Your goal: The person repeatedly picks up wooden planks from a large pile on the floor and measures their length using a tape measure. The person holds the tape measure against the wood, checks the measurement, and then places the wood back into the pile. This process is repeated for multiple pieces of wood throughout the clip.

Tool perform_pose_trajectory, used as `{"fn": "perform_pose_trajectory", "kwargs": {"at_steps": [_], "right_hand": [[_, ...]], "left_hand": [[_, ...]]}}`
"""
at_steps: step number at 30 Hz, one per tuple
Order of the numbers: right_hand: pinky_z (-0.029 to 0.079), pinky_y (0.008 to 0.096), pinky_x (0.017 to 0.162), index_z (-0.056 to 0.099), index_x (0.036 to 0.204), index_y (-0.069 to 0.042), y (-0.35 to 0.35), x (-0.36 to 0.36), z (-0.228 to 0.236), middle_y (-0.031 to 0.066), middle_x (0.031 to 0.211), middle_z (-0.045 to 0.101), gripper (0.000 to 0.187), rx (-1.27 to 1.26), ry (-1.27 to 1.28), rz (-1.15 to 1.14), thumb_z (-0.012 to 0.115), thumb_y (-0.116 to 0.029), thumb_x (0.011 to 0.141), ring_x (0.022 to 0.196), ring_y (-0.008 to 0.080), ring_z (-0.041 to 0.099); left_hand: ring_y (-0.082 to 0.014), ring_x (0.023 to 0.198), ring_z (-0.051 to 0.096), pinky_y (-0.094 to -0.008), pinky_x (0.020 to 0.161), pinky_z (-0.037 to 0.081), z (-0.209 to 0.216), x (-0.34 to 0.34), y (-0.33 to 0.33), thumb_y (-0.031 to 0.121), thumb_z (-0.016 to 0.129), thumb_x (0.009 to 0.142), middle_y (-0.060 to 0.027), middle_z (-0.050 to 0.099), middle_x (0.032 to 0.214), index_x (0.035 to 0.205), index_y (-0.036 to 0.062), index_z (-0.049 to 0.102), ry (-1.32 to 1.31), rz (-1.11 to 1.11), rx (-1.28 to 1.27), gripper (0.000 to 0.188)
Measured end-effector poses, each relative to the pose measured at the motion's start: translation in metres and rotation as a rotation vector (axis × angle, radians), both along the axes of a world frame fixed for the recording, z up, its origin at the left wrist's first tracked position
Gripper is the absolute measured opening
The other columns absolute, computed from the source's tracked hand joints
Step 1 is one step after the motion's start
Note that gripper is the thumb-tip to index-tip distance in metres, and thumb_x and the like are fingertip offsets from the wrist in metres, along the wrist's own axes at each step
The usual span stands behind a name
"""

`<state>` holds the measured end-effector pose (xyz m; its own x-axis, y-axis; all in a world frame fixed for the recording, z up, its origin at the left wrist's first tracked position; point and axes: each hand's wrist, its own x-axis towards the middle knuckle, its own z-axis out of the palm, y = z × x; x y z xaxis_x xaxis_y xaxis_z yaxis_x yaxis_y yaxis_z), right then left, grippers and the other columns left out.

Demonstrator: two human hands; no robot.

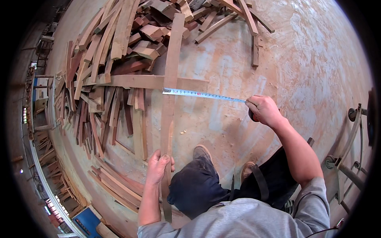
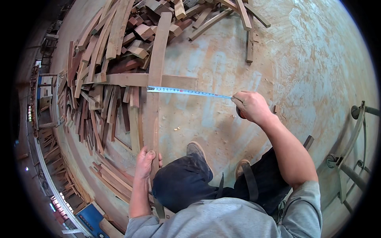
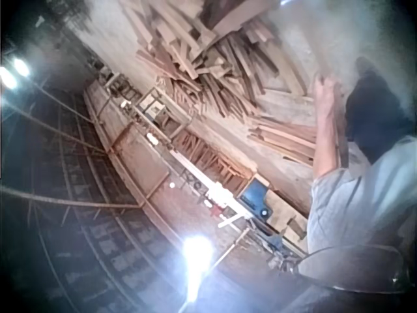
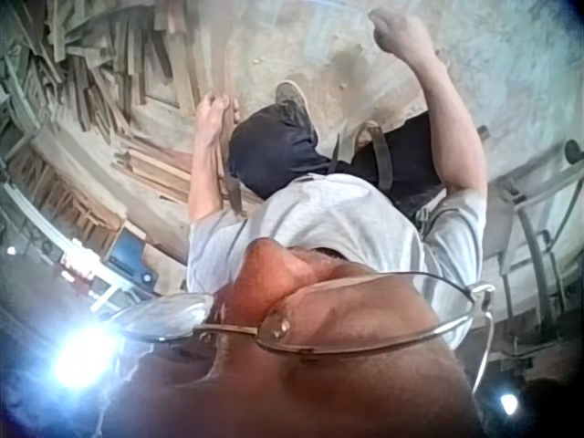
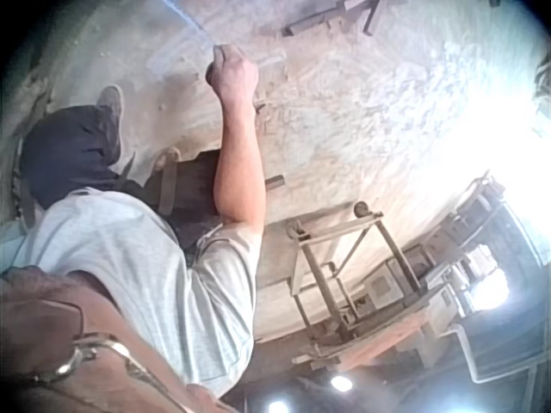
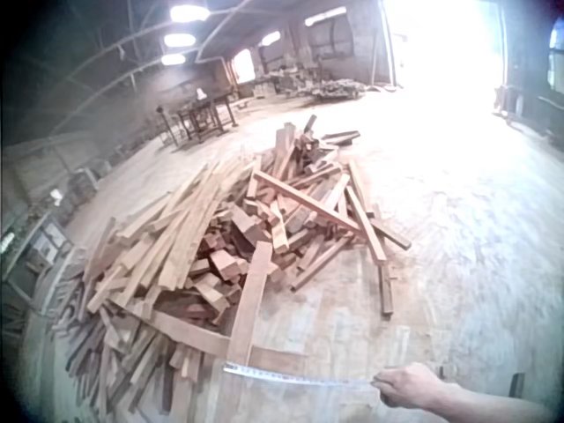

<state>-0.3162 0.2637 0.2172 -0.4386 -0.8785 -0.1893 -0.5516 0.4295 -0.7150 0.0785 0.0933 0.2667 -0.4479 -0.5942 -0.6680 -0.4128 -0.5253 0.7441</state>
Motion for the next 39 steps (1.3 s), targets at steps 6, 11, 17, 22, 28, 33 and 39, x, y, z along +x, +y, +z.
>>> {"fn": "perform_pose_trajectory", "kwargs": {"at_steps": [6,11,17,22,28,33,39], "right_hand": [[0.049,0.0436,0.068,0.066,0.088,-0.005,-0.001,-0.002,-0.001,0.0151,0.083,0.063,0.018,0.022,-0.002,-0.012,0.06,-0.022,0.093,0.078,0.0365,0.062],[0.05,0.0396,0.069,0.066,0.091,-0.001,-0.007,0.001,0.004,0.0164,0.083,0.064,0.017,-0.039,-0.102,-0.043,0.06,-0.017,0.092,0.076,0.0344,0.063],[0.05,0.0353,0.071,0.066,0.091,0.002,-0.015,0.001,0.004,0.0172,0.08,0.065,0.017,-0.105,-0.089,-0.138,0.059,-0.013,0.092,0.074,0.0299,0.065],[0.05,0.033,0.071,0.067,0.092,0.001,-0.023,0.012,0.007,0.0149,0.08,0.068,0.017,-0.031,-0.075,-0.152,0.058,-0.013,0.093,0.073,0.0245,0.066],[0.049,0.0316,0.071,0.068,0.092,0.0,-0.035,0.021,0.0,0.0115,0.077,0.068,0.023,0.032,-0.088,-0.11,0.057,-0.02,0.095,0.072,0.017,0.063],[0.048,0.0339,0.071,0.066,0.094,0.0,-0.049,0.039,-0.004,0.0135,0.075,0.065,0.026,0.09,0.017,0.024,0.056,-0.024,0.096,0.071,0.0192,0.062],[0.046,0.0315,0.067,0.066,0.088,0.0,-0.059,0.057,-0.002,0.0103,0.07,0.062,0.027,0.088,-0.067,0.074,0.054,-0.021,0.098,0.068,0.0152,0.059]], "left_hand": [[-0.0146,0.061,0.061,-0.0281,0.058,0.052,0.005,0.0,0.003,0.042,0.071,0.088,-0.0072,0.063,0.079,0.105,0.002,0.055,0.011,0.003,0.03,0.046],[-0.0158,0.07,0.063,-0.0268,0.064,0.051,-0.006,0.011,0.007,0.031,0.069,0.088,-0.0085,0.063,0.081,0.103,0.0006,0.055,0.02,0.016,-0.038,0.037],[-0.0202,0.091,0.061,-0.0329,0.082,0.049,-0.025,0.031,0.021,0.019,0.069,0.08,-0.0098,0.062,0.097,0.114,-0.0063,0.055,-0.353,0.013,-0.678,0.045],[-0.0321,0.095,0.062,-0.0414,0.085,0.049,-0.032,0.054,0.045,0.022,0.076,0.074,-0.0152,0.063,0.099,0.12,-0.0051,0.055,-0.775,0.133,-0.859,0.058],[-0.0391,0.093,0.061,-0.0448,0.083,0.05,-0.059,0.122,0.092,0.028,0.08,0.072,-0.018,0.062,0.098,0.117,-0.0013,0.055,-1.025,0.278,-0.848,0.06],[-0.0365,0.086,0.062,-0.0447,0.078,0.05,-0.094,0.184,0.147,0.033,0.077,0.078,-0.0162,0.062,0.09,0.11,0.0029,0.056,-0.844,0.489,-0.837,0.048],[-0.0361,0.084,0.062,-0.044,0.077,0.05,-0.102,0.223,0.18,0.032,0.074,0.08,-0.0137,0.062,0.087,0.103,0.0074,0.057,-0.984,0.578,-0.618,0.038]]}}
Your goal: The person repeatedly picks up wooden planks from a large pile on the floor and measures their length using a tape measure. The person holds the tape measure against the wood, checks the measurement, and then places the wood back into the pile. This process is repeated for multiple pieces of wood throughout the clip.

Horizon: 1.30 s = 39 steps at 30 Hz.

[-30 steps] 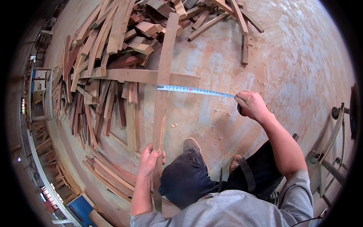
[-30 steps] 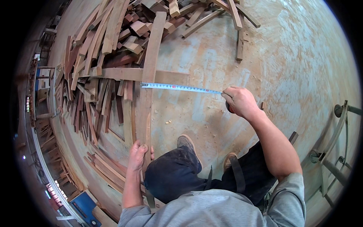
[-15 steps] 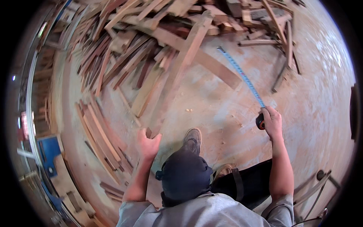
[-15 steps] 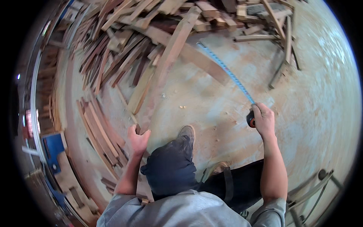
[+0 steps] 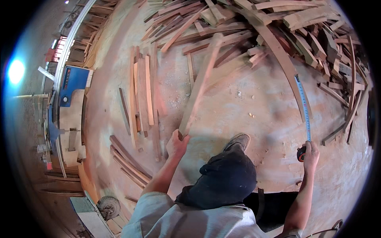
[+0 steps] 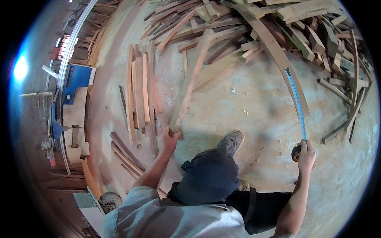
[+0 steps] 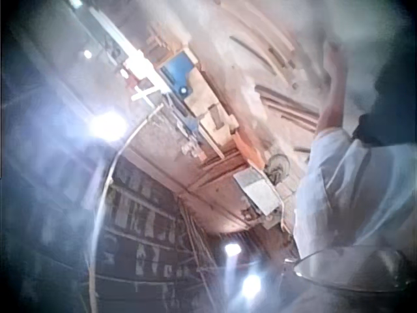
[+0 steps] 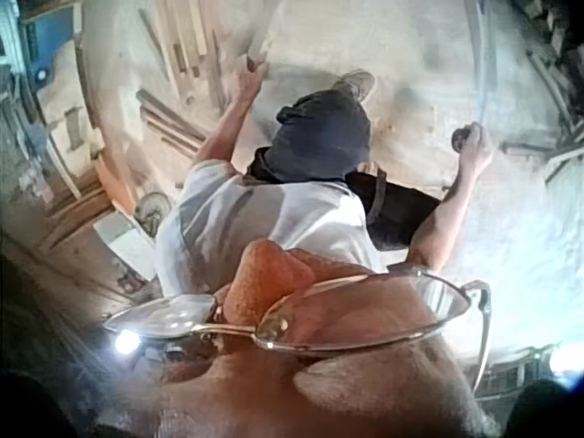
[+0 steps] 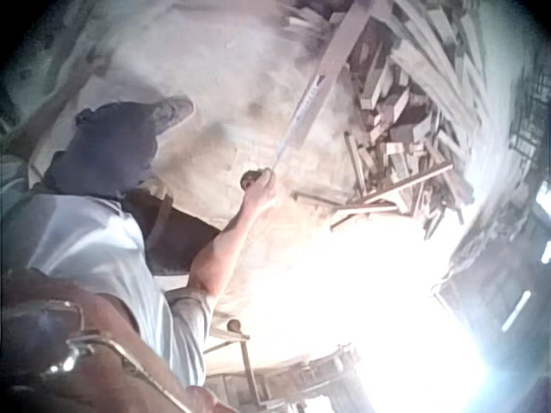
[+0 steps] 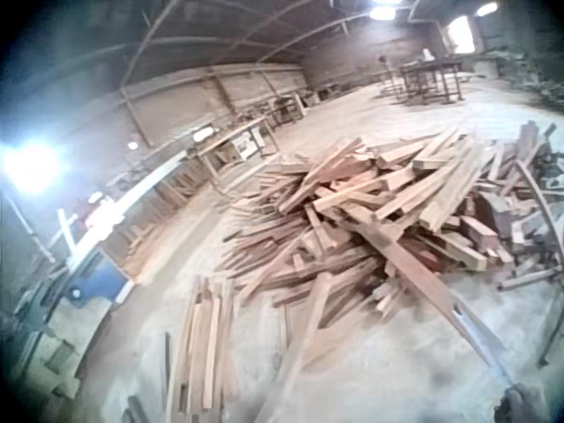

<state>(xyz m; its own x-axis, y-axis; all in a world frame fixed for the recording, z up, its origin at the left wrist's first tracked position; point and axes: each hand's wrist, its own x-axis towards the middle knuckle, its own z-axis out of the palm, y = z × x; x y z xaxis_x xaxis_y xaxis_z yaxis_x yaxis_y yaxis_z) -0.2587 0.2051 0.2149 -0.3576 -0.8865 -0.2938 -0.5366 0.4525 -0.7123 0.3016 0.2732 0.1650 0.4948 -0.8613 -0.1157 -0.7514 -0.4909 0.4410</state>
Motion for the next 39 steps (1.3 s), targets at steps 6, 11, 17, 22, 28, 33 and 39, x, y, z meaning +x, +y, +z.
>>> {"fn": "perform_pose_trajectory", "kwargs": {"at_steps": [6,11,17,22,28,33,39], "right_hand": [[0.047,0.0323,0.067,0.066,0.086,0.001,-0.001,-0.009,-0.02,0.0117,0.069,0.063,0.028,-0.007,-0.006,-0.003,0.054,-0.021,0.097,0.067,0.017,0.061],[0.048,0.0326,0.068,0.066,0.085,0.002,0.002,-0.006,-0.015,0.0127,0.07,0.064,0.028,0.008,0.021,-0.036,0.053,-0.02,0.097,0.068,0.0188,0.063],[0.048,0.0336,0.069,0.067,0.089,0.002,0.017,-0.027,-0.024,0.0146,0.073,0.066,0.027,0.051,0.004,-0.113,0.054,-0.021,0.096,0.069,0.0195,0.063],[0.049,0.0375,0.07,0.068,0.093,-0.001,0.014,-0.02,0.007,0.019,0.076,0.065,0.023,0.125,0.058,-0.218,0.056,-0.021,0.092,0.071,0.0273,0.064],[0.049,0.0333,0.068,0.068,0.088,0.002,0.03,-0.038,0.013,0.0153,0.076,0.067,0.017,-0.117,-0.022,-0.232,0.059,-0.012,0.091,0.071,0.023,0.066],[0.049,0.0317,0.066,0.067,0.086,0.002,0.054,-0.051,0.031,0.014,0.075,0.066,0.017,-0.162,0.029,-0.297,0.058,-0.011,0.093,0.069,0.0197,0.065],[0.049,0.0299,0.063,0.066,0.083,0.003,0.083,-0.063,0.033,0.0102,0.072,0.066,0.019,-0.131,-0.023,-0.471,0.058,-0.011,0.093,0.066,0.0159,0.064]], "left_hand": [[-0.0403,0.096,0.065,-0.0502,0.082,0.05,0.005,0.093,0.012,0.041,0.066,0.082,-0.0211,0.069,0.097,0.104,0.0057,0.057,-0.188,0.269,0.073,0.042],[-0.0452,0.098,0.062,-0.0519,0.084,0.05,0.068,0.181,-0.066,0.031,0.065,0.083,-0.0262,0.064,0.107,0.116,0.0041,0.054,-0.398,0.311,0.104,0.043],[-0.0449,0.122,0.047,-0.0522,0.104,0.04,0.084,0.191,-0.196,0.008,0.062,0.081,-0.0308,0.049,0.132,0.138,-0.005,0.041,-0.653,0.117,-0.002,0.062],[-0.0438,0.13,0.041,-0.0503,0.109,0.036,0.029,0.024,-0.244,0.009,0.067,0.081,-0.028,0.045,0.138,0.141,-0.0025,0.039,-0.53,-0.4,-0.177,0.067],[-0.041,0.131,0.042,-0.0476,0.11,0.035,0.003,-0.164,-0.272,0.014,0.067,0.083,-0.0257,0.046,0.139,0.142,-0.0008,0.04,-0.193,-0.78,-0.073,0.066],[-0.0379,0.129,0.046,-0.0445,0.109,0.037,0.01,-0.241,-0.338,0.023,0.067,0.085,-0.0263,0.048,0.137,0.142,-0.0031,0.037,0.126,-0.806,-0.186,0.07],[-0.034,0.116,0.054,-0.0458,0.097,0.047,0.032,-0.282,-0.478,0.041,0.062,0.093,-0.0223,0.047,0.133,0.147,-0.0047,0.03,1.149,-0.252,0.006,0.078]]}}
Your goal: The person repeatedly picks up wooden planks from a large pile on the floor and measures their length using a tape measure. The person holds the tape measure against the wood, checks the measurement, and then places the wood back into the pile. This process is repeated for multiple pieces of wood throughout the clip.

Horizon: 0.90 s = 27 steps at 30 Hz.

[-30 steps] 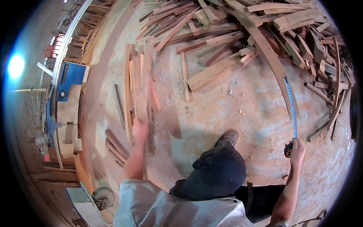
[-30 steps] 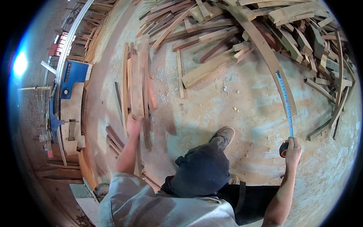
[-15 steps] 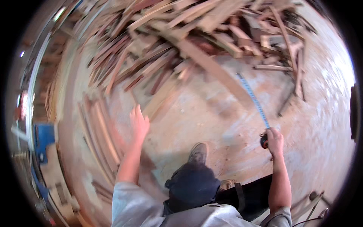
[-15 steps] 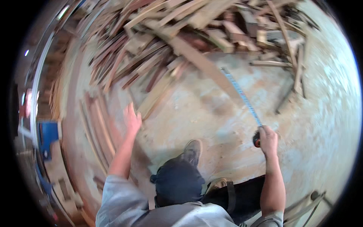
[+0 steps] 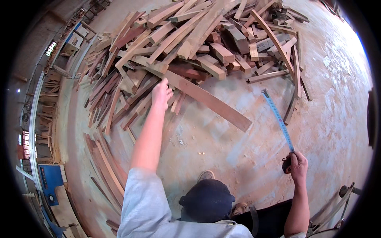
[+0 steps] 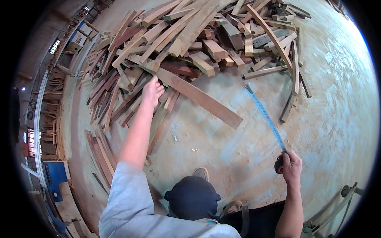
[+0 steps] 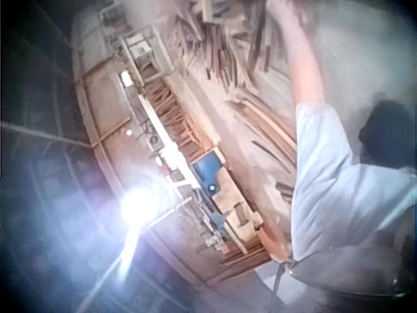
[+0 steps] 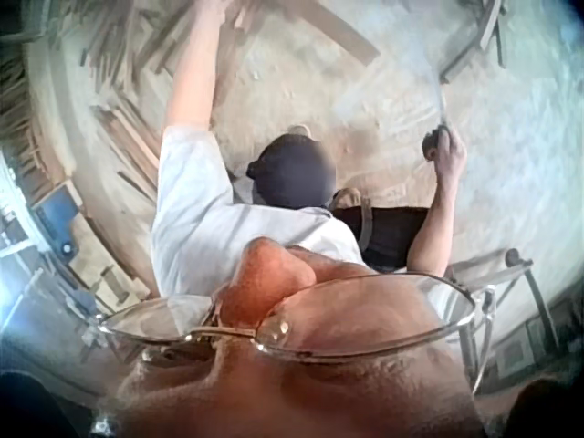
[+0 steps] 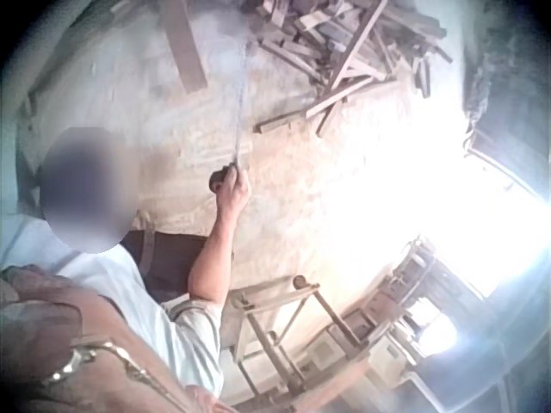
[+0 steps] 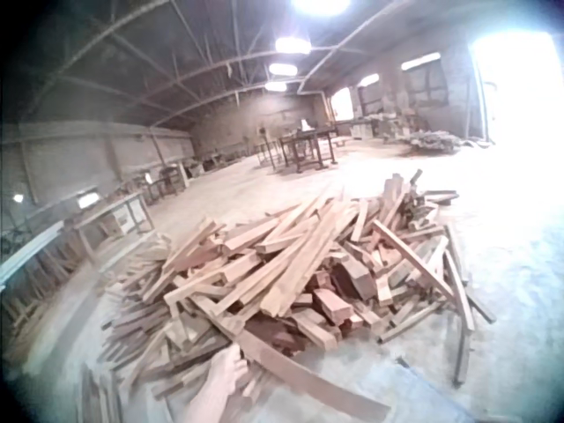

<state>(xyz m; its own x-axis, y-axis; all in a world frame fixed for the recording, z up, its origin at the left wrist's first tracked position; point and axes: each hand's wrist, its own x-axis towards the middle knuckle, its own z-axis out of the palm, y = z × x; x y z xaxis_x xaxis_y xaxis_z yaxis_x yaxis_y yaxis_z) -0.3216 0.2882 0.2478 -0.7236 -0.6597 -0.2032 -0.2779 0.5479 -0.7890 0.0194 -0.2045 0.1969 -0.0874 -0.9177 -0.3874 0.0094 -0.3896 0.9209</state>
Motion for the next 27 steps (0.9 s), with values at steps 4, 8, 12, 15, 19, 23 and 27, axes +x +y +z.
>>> {"fn": "perform_pose_trajectory", "kwargs": {"at_steps": [4,8,12,15,19,23,27], "right_hand": [[0.049,0.0288,0.062,0.066,0.081,0.003,0.009,-0.004,0.001,0.0093,0.07,0.065,0.019,0.024,-0.031,-0.09,0.058,-0.01,0.093,0.064,0.0138,0.063],[0.047,0.0263,0.061,0.064,0.078,0.002,0.014,-0.008,-0.006,0.0046,0.069,0.063,0.022,0.047,0.029,-0.056,0.055,-0.011,0.094,0.065,0.0099,0.059],[0.047,0.0268,0.061,0.065,0.078,0.002,0.007,-0.003,-0.009,0.0046,0.069,0.063,0.022,0.035,-0.004,-0.056,0.055,-0.011,0.095,0.065,0.0102,0.059],[0.047,0.0273,0.062,0.065,0.079,0.002,-0.004,0.001,-0.008,0.0062,0.068,0.064,0.023,0.013,-0.027,-0.061,0.055,-0.012,0.095,0.065,0.011,0.059],[0.048,0.0285,0.063,0.065,0.08,0.003,-0.011,0.001,-0.009,0.0088,0.068,0.064,0.025,0.101,0.033,0.014,0.056,-0.015,0.094,0.066,0.0132,0.061],[0.049,0.0305,0.064,0.066,0.081,0.003,-0.023,0.006,-0.022,0.0103,0.07,0.065,0.026,0.119,0.009,0.07,0.056,-0.018,0.093,0.066,0.0163,0.063],[0.049,0.0314,0.063,0.063,0.08,0.003,-0.039,0.019,-0.017,0.0141,0.072,0.065,0.023,0.137,0.066,0.175,0.057,-0.014,0.093,0.065,0.0185,0.064]], "left_hand": [[-0.0378,0.119,0.053,-0.0484,0.1,0.046,0.005,-0.02,-0.06,0.041,0.063,0.094,-0.0287,0.041,0.137,0.143,-0.0031,0.032,0.197,0.21,0.078,0.073],[-0.0329,0.102,0.059,-0.044,0.087,0.053,-0.007,-0.034,-0.087,0.038,0.064,0.094,-0.0242,0.052,0.118,0.127,-0.0014,0.045,0.428,0.278,0.129,0.054],[-0.0261,0.082,0.061,-0.0371,0.07,0.054,-0.018,-0.019,-0.086,0.032,0.064,0.094,-0.0144,0.058,0.095,0.105,0.0033,0.051,0.522,0.364,0.119,0.033],[-0.0226,0.077,0.062,-0.0338,0.064,0.054,-0.034,0.029,-0.04,0.028,0.064,0.094,-0.0096,0.06,0.087,0.098,0.005,0.054,0.579,0.369,0.132,0.025],[-0.0204,0.079,0.064,-0.032,0.067,0.055,-0.046,0.114,0.106,0.026,0.058,0.097,-0.0071,0.065,0.09,0.1,0.0064,0.059,0.482,0.322,0.231,0.019],[-0.0191,0.077,0.065,-0.0334,0.07,0.053,-0.067,0.175,0.296,0.02,0.058,0.093,-0.01,0.066,0.095,0.111,0.0012,0.057,-0.049,0.063,0.386,0.026],[-0.0249,0.079,0.066,-0.0376,0.07,0.052,-0.09,0.188,0.391,0.031,0.066,0.085,-0.0133,0.066,0.091,0.104,-0.0007,0.056,-0.402,-0.123,0.319,0.038]]}}
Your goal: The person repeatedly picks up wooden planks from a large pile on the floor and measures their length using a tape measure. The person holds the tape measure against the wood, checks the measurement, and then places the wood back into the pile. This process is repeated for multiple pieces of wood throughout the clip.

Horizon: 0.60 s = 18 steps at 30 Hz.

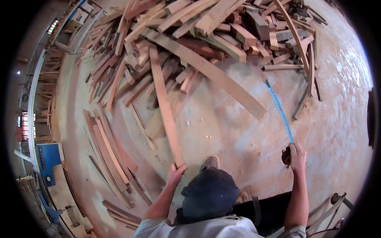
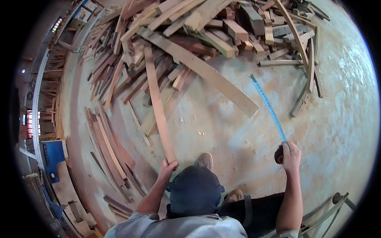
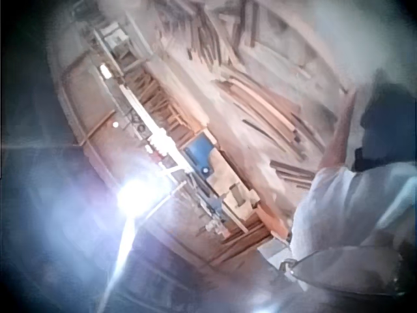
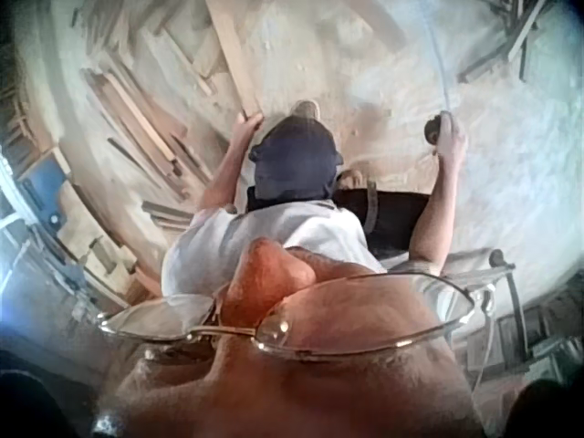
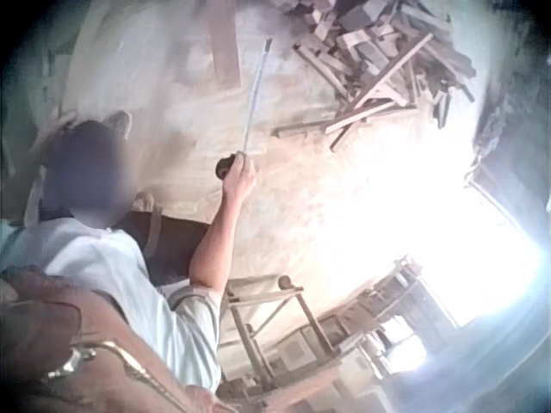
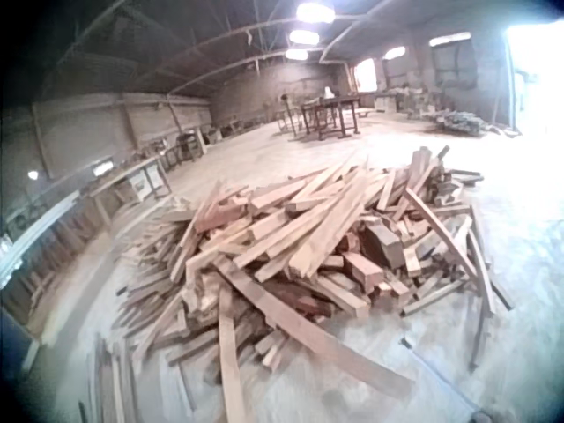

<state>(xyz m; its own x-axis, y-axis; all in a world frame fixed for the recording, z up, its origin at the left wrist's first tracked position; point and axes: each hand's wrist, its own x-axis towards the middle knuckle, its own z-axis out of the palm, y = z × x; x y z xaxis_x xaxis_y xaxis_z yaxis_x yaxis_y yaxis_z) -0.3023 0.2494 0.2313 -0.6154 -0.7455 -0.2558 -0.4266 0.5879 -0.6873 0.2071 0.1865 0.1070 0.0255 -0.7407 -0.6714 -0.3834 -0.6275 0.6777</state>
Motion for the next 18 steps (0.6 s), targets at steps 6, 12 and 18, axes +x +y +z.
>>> {"fn": "perform_pose_trajectory", "kwargs": {"at_steps": [6,12,18], "right_hand": [[0.05,0.0302,0.065,0.065,0.084,0.004,0.0,0.009,-0.001,0.0128,0.074,0.067,0.022,0.026,-0.058,-0.023,0.057,-0.014,0.095,0.067,0.0159,0.064],[0.05,0.029,0.066,0.066,0.085,0.003,0.01,0.008,-0.002,0.0095,0.074,0.068,0.021,-0.008,-0.081,-0.06,0.057,-0.013,0.095,0.068,0.0136,0.063],[0.05,0.0289,0.067,0.068,0.09,0.003,0.023,0.008,0.003,0.0091,0.074,0.068,0.02,-0.036,-0.05,-0.032,0.057,-0.013,0.095,0.068,0.0131,0.062]], "left_hand": [[-0.038,0.096,0.064,-0.0461,0.082,0.05,-0.013,-0.009,-0.013,0.035,0.07,0.079,-0.0242,0.063,0.099,0.104,-0.0007,0.054,-0.655,-0.212,-0.1,0.046],[-0.0296,0.113,0.06,-0.0374,0.097,0.046,-0.064,0.001,-0.07,0.025,0.071,0.086,-0.0249,0.06,0.12,0.139,-0.0083,0.036,-0.397,-0.065,-0.405,0.071],[-0.0324,0.11,0.063,-0.0381,0.091,0.049,-0.081,-0.035,-0.155,0.028,0.073,0.081,-0.0265,0.063,0.116,0.123,-0.0114,0.05,-0.275,-0.036,-0.309,0.062]]}}
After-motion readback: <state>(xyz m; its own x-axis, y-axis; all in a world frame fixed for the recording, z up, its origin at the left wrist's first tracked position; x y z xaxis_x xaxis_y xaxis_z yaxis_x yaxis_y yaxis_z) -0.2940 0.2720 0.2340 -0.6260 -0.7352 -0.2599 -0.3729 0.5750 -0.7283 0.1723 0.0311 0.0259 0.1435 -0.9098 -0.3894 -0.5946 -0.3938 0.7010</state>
